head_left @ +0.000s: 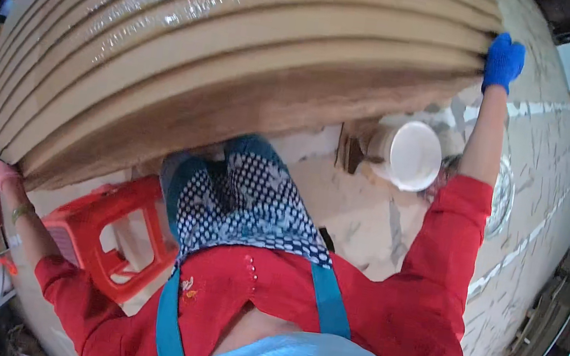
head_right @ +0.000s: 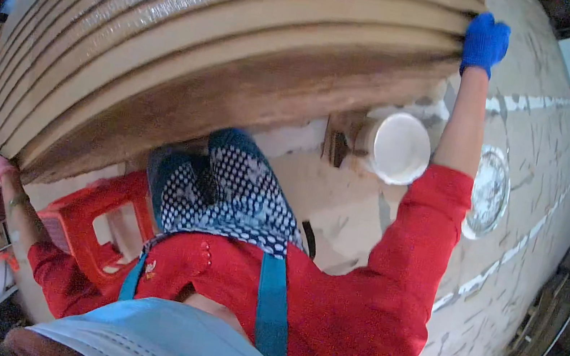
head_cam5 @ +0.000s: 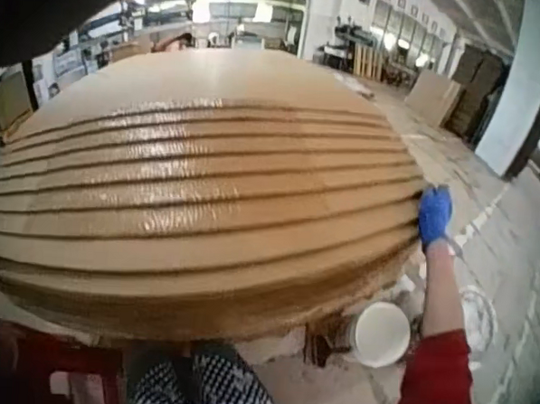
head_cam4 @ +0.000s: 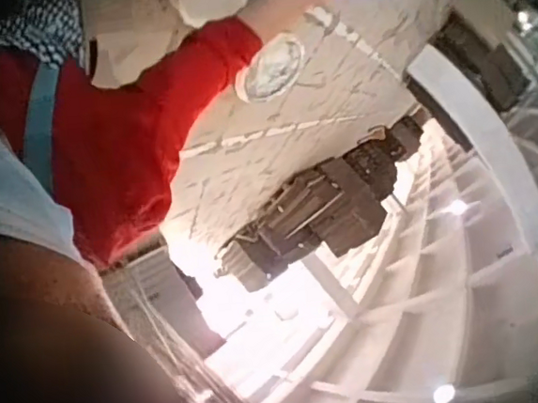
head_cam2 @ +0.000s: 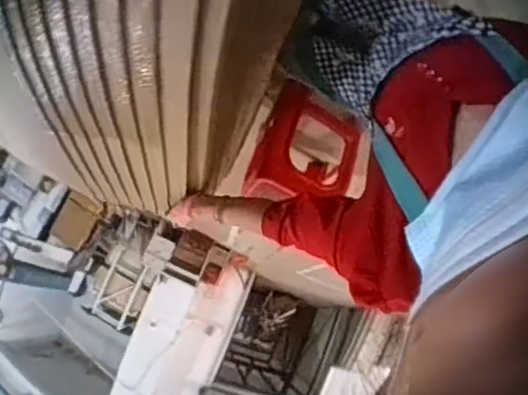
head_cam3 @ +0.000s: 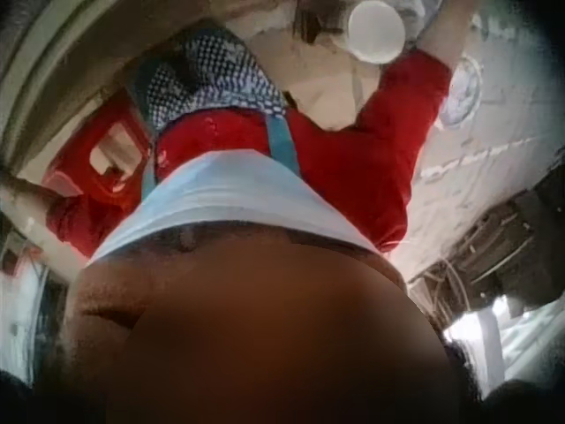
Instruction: Applying a liquid coating or varnish to the edges of a large stack of corrugated cardboard sheets using a wide brush.
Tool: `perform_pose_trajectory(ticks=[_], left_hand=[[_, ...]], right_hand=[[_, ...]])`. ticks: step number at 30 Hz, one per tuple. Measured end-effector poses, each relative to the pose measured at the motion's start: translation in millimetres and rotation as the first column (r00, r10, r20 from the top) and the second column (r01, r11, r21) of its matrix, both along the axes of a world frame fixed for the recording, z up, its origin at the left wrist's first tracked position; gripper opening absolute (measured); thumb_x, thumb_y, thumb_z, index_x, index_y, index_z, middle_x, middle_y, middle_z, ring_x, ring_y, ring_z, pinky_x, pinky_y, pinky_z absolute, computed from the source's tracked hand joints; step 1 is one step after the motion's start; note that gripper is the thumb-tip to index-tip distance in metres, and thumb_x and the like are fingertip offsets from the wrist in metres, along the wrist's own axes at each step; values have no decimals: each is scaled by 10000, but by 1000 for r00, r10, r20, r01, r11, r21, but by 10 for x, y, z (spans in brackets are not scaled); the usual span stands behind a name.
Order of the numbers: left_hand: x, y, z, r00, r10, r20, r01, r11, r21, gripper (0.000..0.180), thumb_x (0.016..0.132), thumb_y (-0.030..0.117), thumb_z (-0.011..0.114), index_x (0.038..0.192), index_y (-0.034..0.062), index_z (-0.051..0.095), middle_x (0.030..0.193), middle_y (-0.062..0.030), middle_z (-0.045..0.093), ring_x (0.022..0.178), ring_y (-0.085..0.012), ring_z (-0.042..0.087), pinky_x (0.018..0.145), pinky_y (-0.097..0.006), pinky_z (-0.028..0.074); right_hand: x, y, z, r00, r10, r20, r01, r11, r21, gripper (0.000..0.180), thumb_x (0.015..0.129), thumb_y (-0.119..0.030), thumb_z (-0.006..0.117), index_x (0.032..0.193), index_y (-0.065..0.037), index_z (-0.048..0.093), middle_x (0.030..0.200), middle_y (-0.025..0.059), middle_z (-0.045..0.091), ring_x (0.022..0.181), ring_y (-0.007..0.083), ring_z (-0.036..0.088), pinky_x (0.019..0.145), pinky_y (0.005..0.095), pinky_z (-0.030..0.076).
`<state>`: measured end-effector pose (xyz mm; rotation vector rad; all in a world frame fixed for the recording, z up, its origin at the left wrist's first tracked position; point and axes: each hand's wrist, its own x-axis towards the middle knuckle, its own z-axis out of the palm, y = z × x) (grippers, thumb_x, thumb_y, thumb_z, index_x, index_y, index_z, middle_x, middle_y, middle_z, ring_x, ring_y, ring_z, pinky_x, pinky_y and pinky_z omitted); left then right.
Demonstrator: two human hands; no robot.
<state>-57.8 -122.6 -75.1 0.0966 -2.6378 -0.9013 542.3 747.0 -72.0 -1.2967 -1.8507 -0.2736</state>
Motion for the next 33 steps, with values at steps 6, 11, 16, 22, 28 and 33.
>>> perform_pose_trajectory(ticks=[6, 11, 16, 22, 28, 33], left_hand=[[-87, 147, 33, 962, 244, -121, -268, 761, -590, 255, 684, 205, 586, 905, 83, 551, 884, -60, 588, 823, -230, 570, 630, -350, 455], [281, 517, 12, 891, 330, -313, -418, 324, -849, 160, 682, 176, 584, 827, 110, 595, 842, -39, 606, 790, -225, 589, 575, -351, 465], [367, 681, 334, 922, 330, -203, -293, 251, -923, 146, 661, 181, 599, 776, 91, 609, 851, -43, 606, 780, -215, 592, 565, -330, 462], [358, 513, 271, 951, 281, -126, -205, 273, -940, 129, 690, 184, 564, 764, 98, 628, 826, -49, 614, 763, -212, 599, 580, -335, 472], [403, 663, 152, 932, 313, -185, -230, 116, -966, 118, 697, 171, 559, 766, 117, 638, 822, -54, 616, 763, -221, 601, 591, -348, 481], [467, 720, 396, 969, 247, 6, -74, 315, -946, 148, 720, 198, 530, 795, 127, 637, 849, -61, 610, 756, -228, 599, 577, -333, 482]], right_hand=[[-56, 15, -50, 992, -62, -112, 47, 990, -136, 383, 687, -313, 421, 720, 41, 562, 772, 282, 531, 756, 397, 524, 679, 433, 403], [126, 216, -1, 1000, 2, 21, 0, 994, -106, 381, 687, -311, 413, 724, 33, 571, 790, 266, 539, 785, 391, 523, 709, 430, 400], [53, 282, -41, 999, -12, 38, 17, 993, -120, 386, 692, -313, 401, 750, 27, 575, 832, 262, 534, 810, 389, 515, 721, 430, 395], [-12, 141, -13, 998, -27, -61, 15, 982, -189, 383, 696, -317, 398, 790, 11, 574, 861, 268, 524, 825, 390, 510, 722, 433, 395], [-12, 116, 75, 998, -8, 59, 19, 980, -196, 379, 702, -328, 402, 761, 4, 574, 842, 261, 529, 808, 392, 514, 715, 438, 395], [-24, 86, -59, 995, -18, 101, 20, 1000, -11, 235, 712, -211, 428, 697, -35, 583, 749, 180, 567, 738, 338, 549, 639, 419, 437]])
